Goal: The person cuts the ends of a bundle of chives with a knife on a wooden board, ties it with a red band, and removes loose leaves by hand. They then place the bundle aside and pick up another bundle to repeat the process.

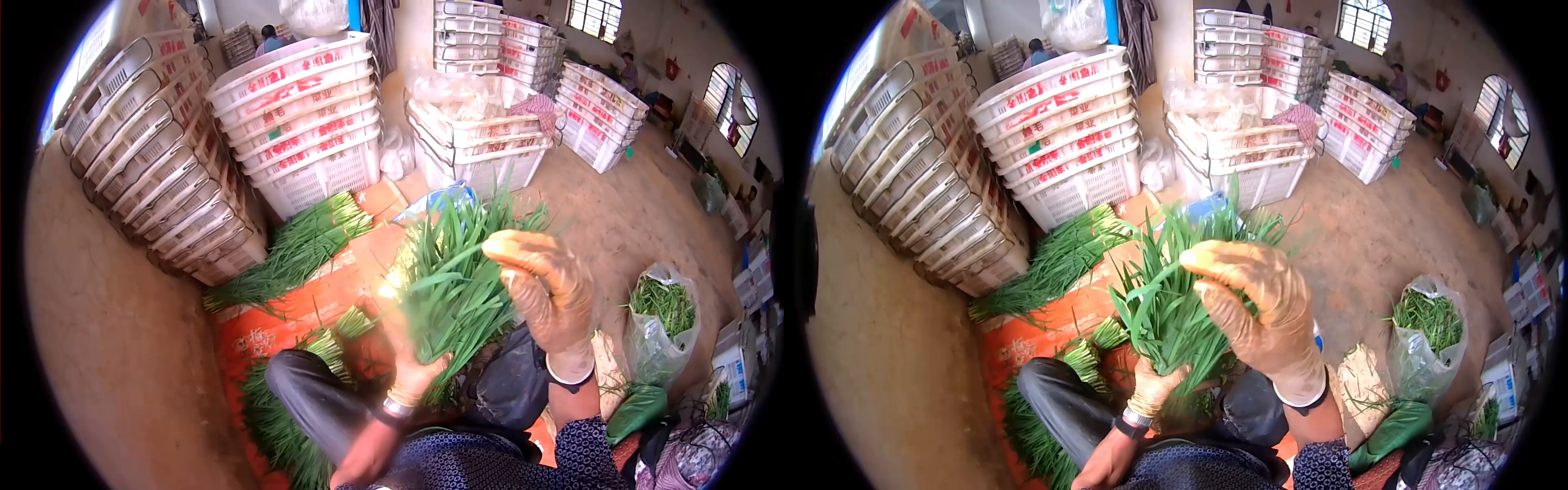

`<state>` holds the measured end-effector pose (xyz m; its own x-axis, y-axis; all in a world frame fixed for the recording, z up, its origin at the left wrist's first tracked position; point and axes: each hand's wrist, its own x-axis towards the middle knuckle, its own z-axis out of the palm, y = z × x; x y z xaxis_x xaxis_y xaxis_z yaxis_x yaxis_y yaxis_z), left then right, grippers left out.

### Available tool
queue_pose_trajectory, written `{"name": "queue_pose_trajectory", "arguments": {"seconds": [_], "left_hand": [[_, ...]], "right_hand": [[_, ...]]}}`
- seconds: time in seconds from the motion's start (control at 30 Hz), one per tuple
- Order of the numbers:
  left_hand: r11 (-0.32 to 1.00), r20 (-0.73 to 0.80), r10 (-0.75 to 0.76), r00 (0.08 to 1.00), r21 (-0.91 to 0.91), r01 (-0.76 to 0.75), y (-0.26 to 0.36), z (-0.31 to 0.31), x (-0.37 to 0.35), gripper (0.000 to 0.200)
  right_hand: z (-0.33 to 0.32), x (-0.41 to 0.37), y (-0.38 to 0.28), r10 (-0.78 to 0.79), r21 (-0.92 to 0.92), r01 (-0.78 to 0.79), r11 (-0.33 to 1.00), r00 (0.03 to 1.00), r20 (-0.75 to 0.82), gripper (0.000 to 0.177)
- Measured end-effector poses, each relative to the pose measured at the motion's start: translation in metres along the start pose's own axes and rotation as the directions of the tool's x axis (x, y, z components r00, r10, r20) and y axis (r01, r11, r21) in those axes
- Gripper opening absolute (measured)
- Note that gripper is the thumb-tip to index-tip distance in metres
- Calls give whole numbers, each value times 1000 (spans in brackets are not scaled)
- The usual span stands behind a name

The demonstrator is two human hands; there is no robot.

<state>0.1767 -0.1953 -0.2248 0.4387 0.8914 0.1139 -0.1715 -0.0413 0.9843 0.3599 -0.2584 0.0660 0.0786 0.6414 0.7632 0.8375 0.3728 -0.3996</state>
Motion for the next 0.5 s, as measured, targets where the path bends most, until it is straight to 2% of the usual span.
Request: {"name": "queue_pose_trajectory", "arguments": {"seconds": [0.03,0.13,0.27,0.3,0.4,0.43,0.5], "left_hand": [[1000,-8,15,1000,11,-15,5,3,-2,55],[997,59,-37,998,76,33,15,5,-8,57],[992,93,-51,994,120,39,-1,6,-14,57],[990,101,-36,994,139,22,0,5,-15,57],[988,120,-5,993,156,-14,3,4,-17,56],[990,122,-4,993,141,-13,3,4,-18,56],[985,133,-37,990,171,14,17,6,-18,53]], "right_hand": [[-7,5,-1,12,-71,-12,997,1000,12,28],[-14,28,8,-124,-230,135,964,990,61,31],[-15,33,23,-17,-316,71,946,985,171,45],[-13,32,26,25,-339,26,940,989,145,53],[-16,29,36,218,-64,-216,974,976,27,59],[-18,25,42,292,104,-292,951,956,20,63],[-27,17,47,392,143,-406,902,912,119,64]]}}
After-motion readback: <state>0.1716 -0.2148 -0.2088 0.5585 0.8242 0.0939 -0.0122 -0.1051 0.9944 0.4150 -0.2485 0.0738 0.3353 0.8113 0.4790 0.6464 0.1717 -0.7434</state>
